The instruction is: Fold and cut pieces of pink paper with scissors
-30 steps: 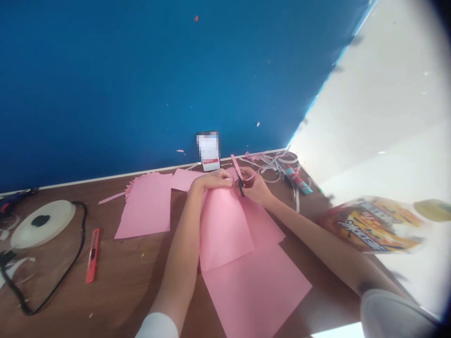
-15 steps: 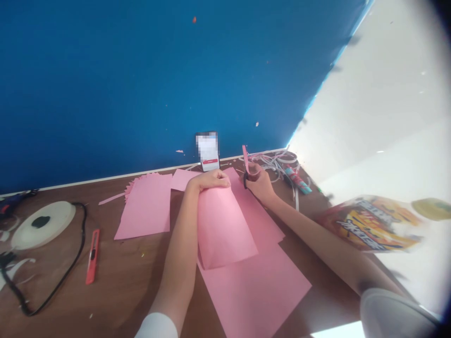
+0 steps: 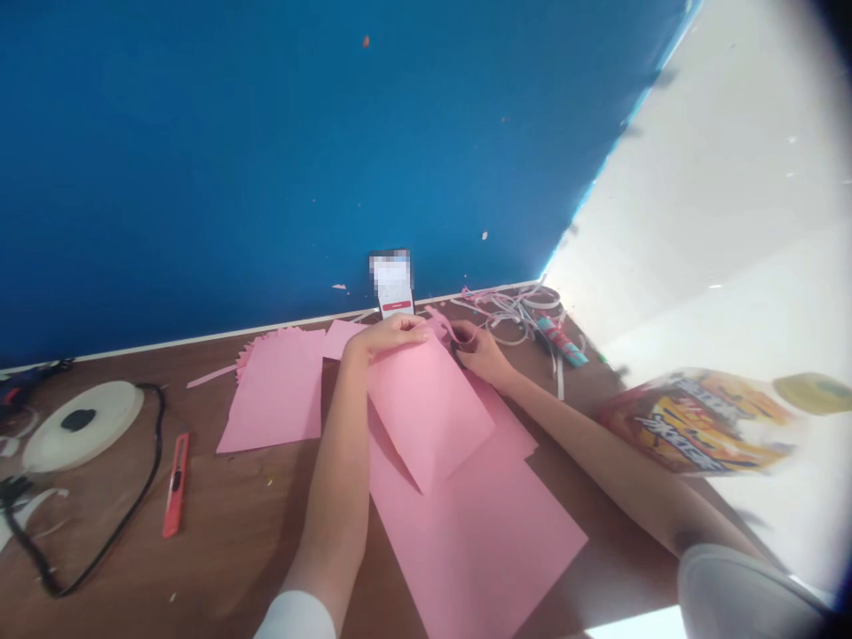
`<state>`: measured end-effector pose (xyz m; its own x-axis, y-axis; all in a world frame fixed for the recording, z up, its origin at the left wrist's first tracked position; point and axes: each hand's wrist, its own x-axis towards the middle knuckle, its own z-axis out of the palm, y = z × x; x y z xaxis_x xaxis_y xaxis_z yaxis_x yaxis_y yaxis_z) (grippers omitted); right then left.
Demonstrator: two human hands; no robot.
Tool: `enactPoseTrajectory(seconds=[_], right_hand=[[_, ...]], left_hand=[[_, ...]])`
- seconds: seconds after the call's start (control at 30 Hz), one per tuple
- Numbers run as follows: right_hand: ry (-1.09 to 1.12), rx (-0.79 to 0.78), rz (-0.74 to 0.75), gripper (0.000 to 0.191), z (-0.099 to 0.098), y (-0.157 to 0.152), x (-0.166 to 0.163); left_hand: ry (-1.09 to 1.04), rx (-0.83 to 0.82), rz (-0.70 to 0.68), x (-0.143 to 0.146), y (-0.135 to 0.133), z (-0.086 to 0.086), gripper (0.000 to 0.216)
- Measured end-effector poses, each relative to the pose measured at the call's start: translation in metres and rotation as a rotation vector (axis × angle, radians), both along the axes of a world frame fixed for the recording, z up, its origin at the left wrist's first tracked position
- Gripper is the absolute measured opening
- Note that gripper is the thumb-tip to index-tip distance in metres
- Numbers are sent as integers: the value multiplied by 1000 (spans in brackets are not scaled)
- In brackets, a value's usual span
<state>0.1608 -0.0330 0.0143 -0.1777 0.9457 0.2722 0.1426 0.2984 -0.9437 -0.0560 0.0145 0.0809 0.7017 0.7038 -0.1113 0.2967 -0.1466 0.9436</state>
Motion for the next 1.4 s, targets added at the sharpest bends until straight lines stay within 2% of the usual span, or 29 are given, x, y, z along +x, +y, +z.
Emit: enactPoseTrajectory(seconds=[0.23, 0.37, 0.67, 1.0, 1.4], right_hand=[[92, -55, 174, 33, -7, -1, -1], [86, -36, 160, 39, -11, -2, 0], [72, -34, 169, 37, -11, -4, -1], [-4, -17, 75, 35, -23, 1, 3], [58, -68, 193, 32, -9, -5, 0]], left_hand=[[-39, 69, 47, -2, 0, 5, 28], [5, 139, 65, -2, 1, 5, 30], [80, 227, 85, -2, 1, 8, 25], [45, 123, 65, -1, 0, 6, 32], [21, 83, 77, -3, 2, 1, 32]])
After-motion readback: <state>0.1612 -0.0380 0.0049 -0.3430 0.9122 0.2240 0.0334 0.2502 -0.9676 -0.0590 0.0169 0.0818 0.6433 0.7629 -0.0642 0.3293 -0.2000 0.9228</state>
